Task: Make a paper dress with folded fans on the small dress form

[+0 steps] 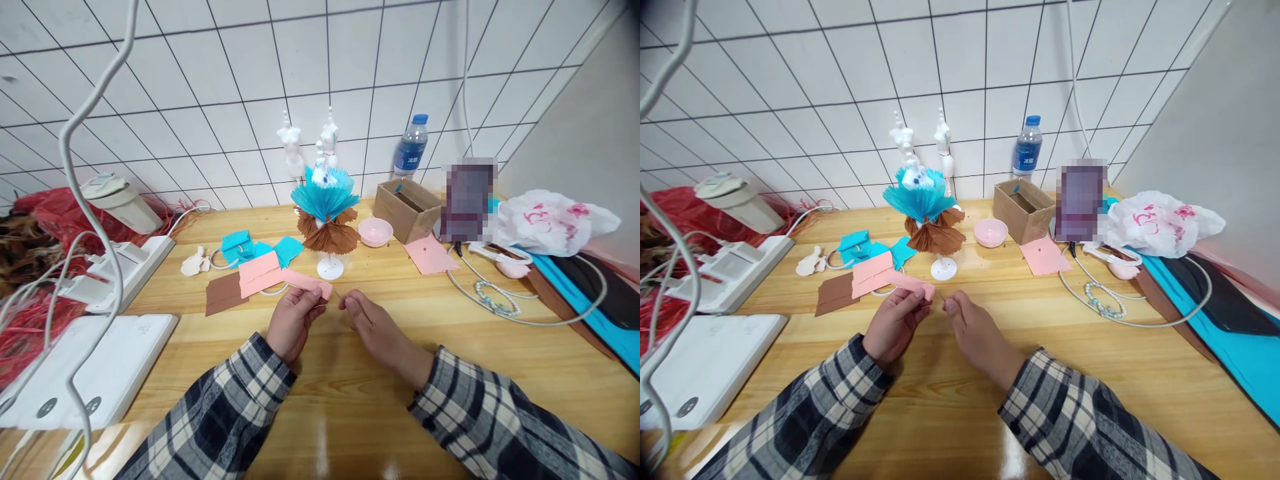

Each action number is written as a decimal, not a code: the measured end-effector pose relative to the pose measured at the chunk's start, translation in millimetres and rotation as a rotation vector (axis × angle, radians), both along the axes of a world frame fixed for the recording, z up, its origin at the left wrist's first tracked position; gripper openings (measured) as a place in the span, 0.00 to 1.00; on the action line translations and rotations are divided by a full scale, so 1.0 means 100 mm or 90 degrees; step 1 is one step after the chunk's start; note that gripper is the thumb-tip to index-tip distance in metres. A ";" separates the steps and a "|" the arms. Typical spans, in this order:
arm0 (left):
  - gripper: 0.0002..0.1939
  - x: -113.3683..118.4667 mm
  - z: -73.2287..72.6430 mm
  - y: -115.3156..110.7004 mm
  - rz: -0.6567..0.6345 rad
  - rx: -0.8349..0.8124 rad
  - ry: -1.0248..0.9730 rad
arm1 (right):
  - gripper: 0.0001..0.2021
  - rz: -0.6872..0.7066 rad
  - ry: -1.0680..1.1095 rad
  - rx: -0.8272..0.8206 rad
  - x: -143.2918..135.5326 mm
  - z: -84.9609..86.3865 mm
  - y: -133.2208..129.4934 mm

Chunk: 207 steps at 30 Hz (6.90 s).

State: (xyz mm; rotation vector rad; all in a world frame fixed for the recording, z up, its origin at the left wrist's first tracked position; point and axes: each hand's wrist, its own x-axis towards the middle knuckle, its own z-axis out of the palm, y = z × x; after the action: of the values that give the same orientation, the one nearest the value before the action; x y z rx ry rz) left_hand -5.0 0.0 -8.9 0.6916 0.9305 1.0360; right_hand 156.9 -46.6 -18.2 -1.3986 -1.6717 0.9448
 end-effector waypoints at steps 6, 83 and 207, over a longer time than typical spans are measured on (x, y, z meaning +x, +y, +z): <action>0.15 0.03 0.01 -0.02 0.011 -0.011 0.021 | 0.10 0.087 0.031 -0.059 -0.07 -0.02 -0.05; 0.11 0.04 -0.06 -0.06 -0.002 0.022 0.035 | 0.20 0.076 -0.021 -0.089 0.08 0.01 0.06; 0.09 0.03 -0.03 -0.05 -0.075 0.080 0.081 | 0.19 0.091 0.001 -0.145 0.07 0.01 0.05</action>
State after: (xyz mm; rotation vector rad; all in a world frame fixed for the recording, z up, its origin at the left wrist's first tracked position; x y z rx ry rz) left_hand -1.6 -5.0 -12.2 0.9160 0.9280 0.9593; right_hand 163.4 -41.2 -17.5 -1.4374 -1.7238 1.2494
